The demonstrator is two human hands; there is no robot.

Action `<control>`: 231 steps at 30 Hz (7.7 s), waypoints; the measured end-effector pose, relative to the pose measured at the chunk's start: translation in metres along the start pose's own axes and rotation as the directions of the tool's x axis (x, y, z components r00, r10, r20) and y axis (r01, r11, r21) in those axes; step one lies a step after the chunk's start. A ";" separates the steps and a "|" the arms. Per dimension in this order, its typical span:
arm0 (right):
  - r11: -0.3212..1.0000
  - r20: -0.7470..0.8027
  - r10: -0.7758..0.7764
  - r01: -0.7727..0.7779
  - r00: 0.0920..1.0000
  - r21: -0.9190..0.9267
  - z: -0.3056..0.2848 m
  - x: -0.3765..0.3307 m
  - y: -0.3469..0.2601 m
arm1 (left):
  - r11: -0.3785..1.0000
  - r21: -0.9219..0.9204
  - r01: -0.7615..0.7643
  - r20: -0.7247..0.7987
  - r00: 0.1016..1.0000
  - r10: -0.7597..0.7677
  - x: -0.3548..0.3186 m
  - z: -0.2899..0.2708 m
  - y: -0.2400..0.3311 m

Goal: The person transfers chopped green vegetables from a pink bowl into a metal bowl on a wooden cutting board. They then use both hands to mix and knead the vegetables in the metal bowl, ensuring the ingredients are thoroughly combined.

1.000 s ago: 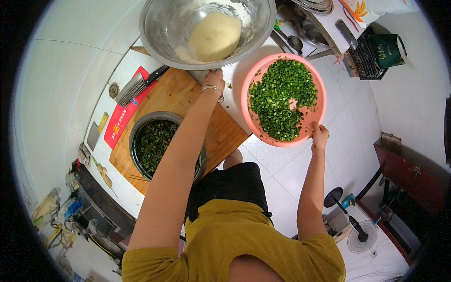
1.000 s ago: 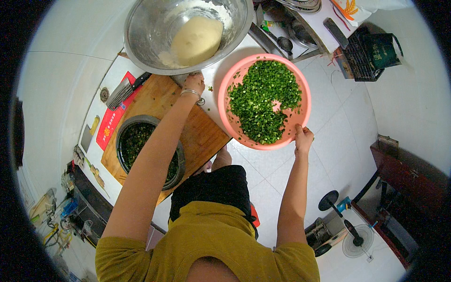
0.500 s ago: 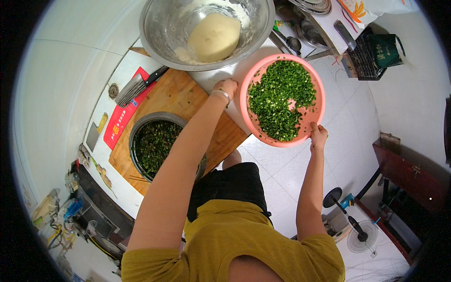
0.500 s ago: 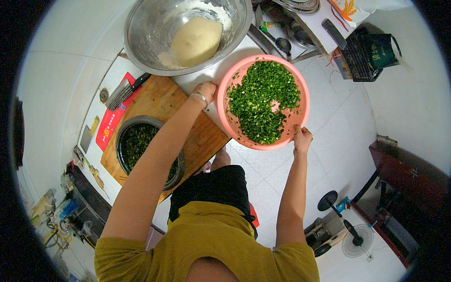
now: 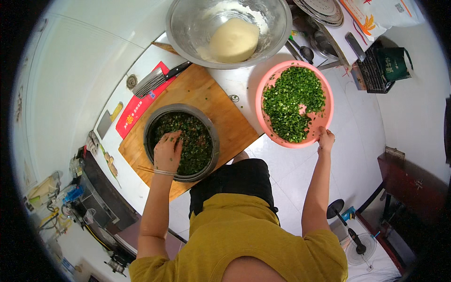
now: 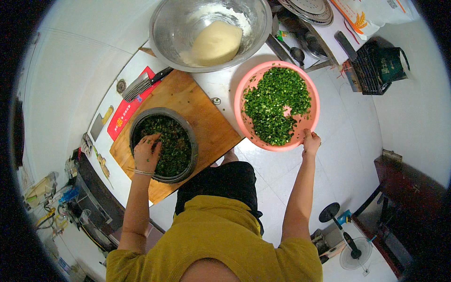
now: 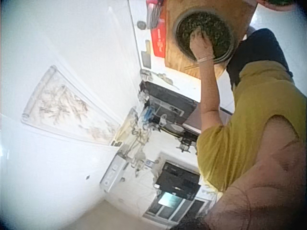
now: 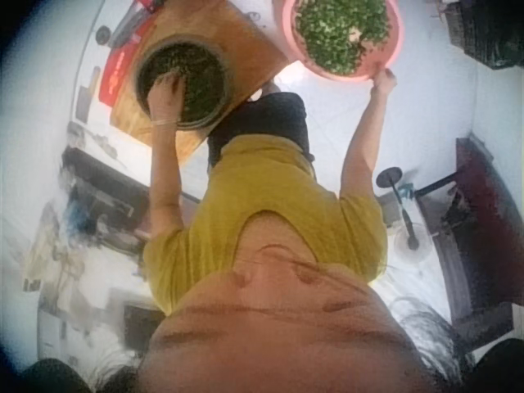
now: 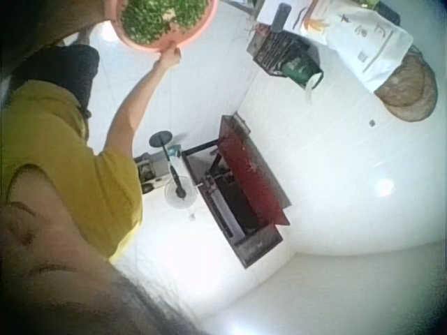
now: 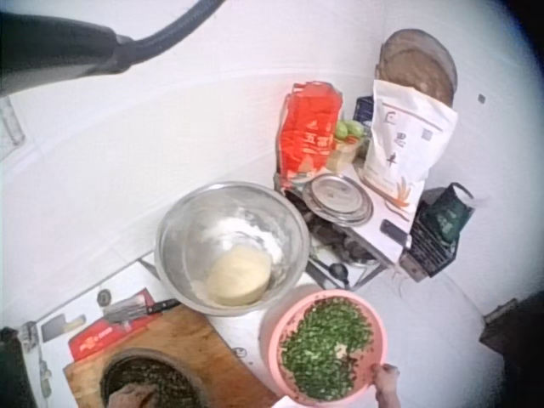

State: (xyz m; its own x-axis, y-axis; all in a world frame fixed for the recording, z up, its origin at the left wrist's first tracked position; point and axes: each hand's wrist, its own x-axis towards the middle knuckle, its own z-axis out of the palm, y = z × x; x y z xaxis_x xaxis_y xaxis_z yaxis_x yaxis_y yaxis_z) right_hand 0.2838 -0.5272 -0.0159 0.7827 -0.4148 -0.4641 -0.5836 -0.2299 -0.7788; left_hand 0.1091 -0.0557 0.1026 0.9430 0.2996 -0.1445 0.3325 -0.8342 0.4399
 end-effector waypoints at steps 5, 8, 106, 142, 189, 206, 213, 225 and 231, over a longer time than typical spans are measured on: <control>0.999 0.028 0.026 -0.026 0.999 0.031 0.000 0.008 0.006 | 0.996 -0.055 -0.067 -0.103 0.993 0.062 0.006 -0.014 0.001; 0.998 0.032 0.006 -0.008 0.999 0.061 -0.002 0.011 0.010 | 0.989 -0.051 -0.140 -0.148 0.980 0.131 0.053 -0.014 0.016; 0.077 0.880 -0.382 0.959 0.281 -0.272 0.325 -0.149 -0.049 | 0.978 -0.158 0.134 -0.118 0.981 -0.153 -0.105 0.044 -0.034; -0.237 0.936 -0.293 0.963 -0.198 0.129 0.393 -0.150 -0.075 | 0.940 -0.262 0.220 -0.266 0.919 -0.289 -0.120 0.037 -0.029; -0.151 0.973 -0.179 0.973 0.148 -0.176 0.238 -0.304 0.000 | 0.976 0.216 -0.028 0.425 0.903 -0.068 -0.089 0.059 -0.042; -0.297 0.971 -0.192 0.934 0.145 -0.199 0.247 -0.335 -0.013 | 0.963 0.270 -0.004 0.319 0.944 -0.086 -0.090 0.046 -0.072; -0.272 0.970 0.026 0.936 0.241 -0.225 0.265 -0.321 -0.018 | 0.930 0.363 0.062 0.486 0.839 -0.246 -0.064 0.045 -0.061; 0.213 0.851 -0.341 0.915 0.398 -0.343 0.256 -0.320 -0.088 | 0.937 -0.008 0.350 0.368 0.872 -0.323 -0.069 0.018 -0.074; 0.315 0.846 -0.164 0.840 0.507 -0.442 0.295 -0.300 -0.070 | 0.891 -0.137 0.433 0.424 0.838 -0.342 -0.052 0.041 -0.088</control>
State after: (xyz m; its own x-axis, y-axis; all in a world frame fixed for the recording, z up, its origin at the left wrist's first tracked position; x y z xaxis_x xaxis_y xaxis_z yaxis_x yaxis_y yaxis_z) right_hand 0.1534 -0.1274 0.0531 0.6757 0.5725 -0.4643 0.3781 -0.8099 -0.4485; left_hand 0.0313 -0.0166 0.0350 0.6815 0.3403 -0.6479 0.7031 -0.5500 0.4508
